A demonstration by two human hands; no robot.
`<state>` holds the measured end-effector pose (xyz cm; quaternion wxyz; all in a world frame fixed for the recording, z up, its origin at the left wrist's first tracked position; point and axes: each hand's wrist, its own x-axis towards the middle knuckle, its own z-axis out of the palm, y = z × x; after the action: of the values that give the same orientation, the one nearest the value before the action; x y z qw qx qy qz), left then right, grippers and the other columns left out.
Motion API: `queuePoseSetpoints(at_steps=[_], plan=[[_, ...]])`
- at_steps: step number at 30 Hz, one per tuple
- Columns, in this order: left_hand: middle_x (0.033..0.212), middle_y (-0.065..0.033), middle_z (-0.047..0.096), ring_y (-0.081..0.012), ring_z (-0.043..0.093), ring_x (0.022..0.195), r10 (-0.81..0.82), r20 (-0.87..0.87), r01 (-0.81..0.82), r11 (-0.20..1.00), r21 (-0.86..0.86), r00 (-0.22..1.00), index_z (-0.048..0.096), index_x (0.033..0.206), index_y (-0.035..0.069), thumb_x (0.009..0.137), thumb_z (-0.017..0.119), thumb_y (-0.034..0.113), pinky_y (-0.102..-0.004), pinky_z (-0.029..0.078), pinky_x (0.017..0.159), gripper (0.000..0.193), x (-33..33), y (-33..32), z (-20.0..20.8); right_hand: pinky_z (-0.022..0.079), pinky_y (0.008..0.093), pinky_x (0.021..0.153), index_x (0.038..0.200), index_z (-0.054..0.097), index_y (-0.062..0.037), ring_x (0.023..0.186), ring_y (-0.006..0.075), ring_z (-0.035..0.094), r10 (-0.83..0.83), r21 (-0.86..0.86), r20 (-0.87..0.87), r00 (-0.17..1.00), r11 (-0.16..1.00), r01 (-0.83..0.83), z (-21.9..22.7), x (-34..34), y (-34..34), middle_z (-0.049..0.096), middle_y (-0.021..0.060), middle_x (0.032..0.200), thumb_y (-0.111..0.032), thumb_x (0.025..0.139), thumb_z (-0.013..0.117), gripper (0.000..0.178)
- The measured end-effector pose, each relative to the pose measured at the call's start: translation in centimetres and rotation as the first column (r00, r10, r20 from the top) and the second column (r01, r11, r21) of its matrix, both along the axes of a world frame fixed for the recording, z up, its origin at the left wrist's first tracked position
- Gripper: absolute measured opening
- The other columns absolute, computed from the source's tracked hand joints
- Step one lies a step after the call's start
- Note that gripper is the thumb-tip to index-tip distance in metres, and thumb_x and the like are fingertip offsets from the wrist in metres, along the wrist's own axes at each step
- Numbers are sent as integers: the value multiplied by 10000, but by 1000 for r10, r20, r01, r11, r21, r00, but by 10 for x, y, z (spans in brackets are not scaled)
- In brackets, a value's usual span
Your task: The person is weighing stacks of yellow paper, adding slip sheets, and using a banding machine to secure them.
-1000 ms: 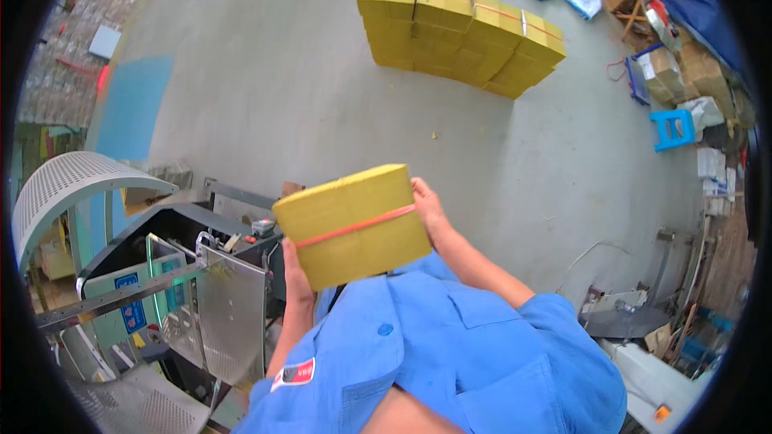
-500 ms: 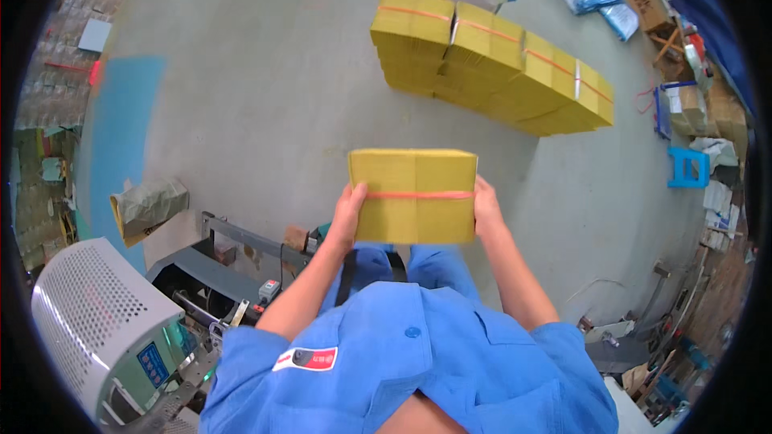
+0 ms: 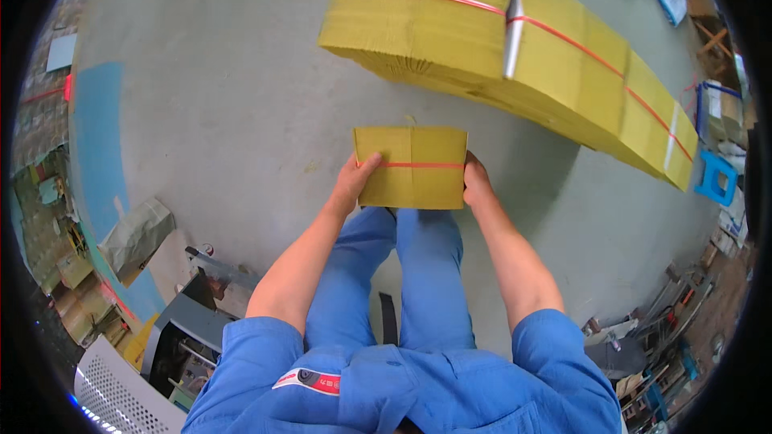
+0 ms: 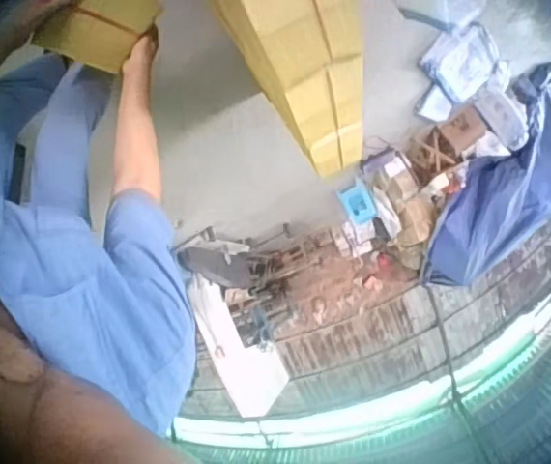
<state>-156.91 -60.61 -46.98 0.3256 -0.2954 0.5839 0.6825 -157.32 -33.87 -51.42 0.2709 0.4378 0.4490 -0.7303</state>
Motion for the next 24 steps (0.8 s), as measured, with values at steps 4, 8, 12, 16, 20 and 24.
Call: queuePoseSetpoints(at_steps=[4, 8, 12, 16, 20, 24], plan=[[1130, -75, 631, -163, 595, 1025, -64, 93, 78, 985, -157, 994, 540, 1252, 55, 917, 633, 436, -330, 478, 888, 516, -28, -12, -101, 521, 361, 844, 1210, 586, -29, 978, 209, 610, -5, -11, 85, 996, 1000, 6, -96, -17, -11, 641, 94, 1100, -331, 943, 572, 403], [1199, -107, 612, -193, 595, 1051, -178, 67, 187, 967, -174, 982, 503, 1316, 56, 935, 603, 425, -360, 493, 866, 540, -76, -12, -155, 516, 349, 847, 1219, 575, -43, 991, 203, 605, -140, -24, 138, 980, 989, 145, -187, -37, -11, 637, 82, 1103, -359, 933, 586, 426], [1340, -202, 541, -300, 530, 1226, -113, -376, 9, 964, -267, 920, 476, 1352, -1, 876, 648, 436, -378, 422, 1007, 669, -103, 23, -201, 493, 448, 877, 1347, 478, -106, 1132, 241, 546, -264, -53, -108, 959, 964, 260, -276, -54, 25, 559, 89, 1268, -430, 911, 598, 557], [1361, -214, 515, -311, 503, 1251, -132, -270, 43, 949, -313, 954, 447, 1370, -8, 873, 649, 441, -382, 406, 1025, 700, -86, -22, -215, 486, 473, 871, 1364, 458, -119, 1148, 254, 531, -187, 2, 1, 982, 982, 187, -266, -21, 11, 539, 90, 1293, -444, 904, 602, 582], [1382, -226, 489, -322, 477, 1276, -123, -177, 57, 940, -335, 977, 417, 1388, -15, 869, 650, 446, -386, 389, 1043, 732, -62, -55, -224, 479, 497, 865, 1380, 437, -131, 1164, 267, 517, -93, 65, 93, 991, 994, 88, -241, 4, -9, 518, 91, 1317, -457, 896, 606, 607], [1403, -238, 463, -332, 451, 1301, -109, -77, 77, 937, -340, 991, 388, 1405, -22, 865, 650, 450, -389, 373, 1061, 764, -59, -9, -252, 473, 521, 860, 1397, 417, -144, 1181, 280, 502, -7, 133, 194, 981, 991, -20, -249, -29, -6, 498, 91, 1341, -470, 889, 610, 634]])
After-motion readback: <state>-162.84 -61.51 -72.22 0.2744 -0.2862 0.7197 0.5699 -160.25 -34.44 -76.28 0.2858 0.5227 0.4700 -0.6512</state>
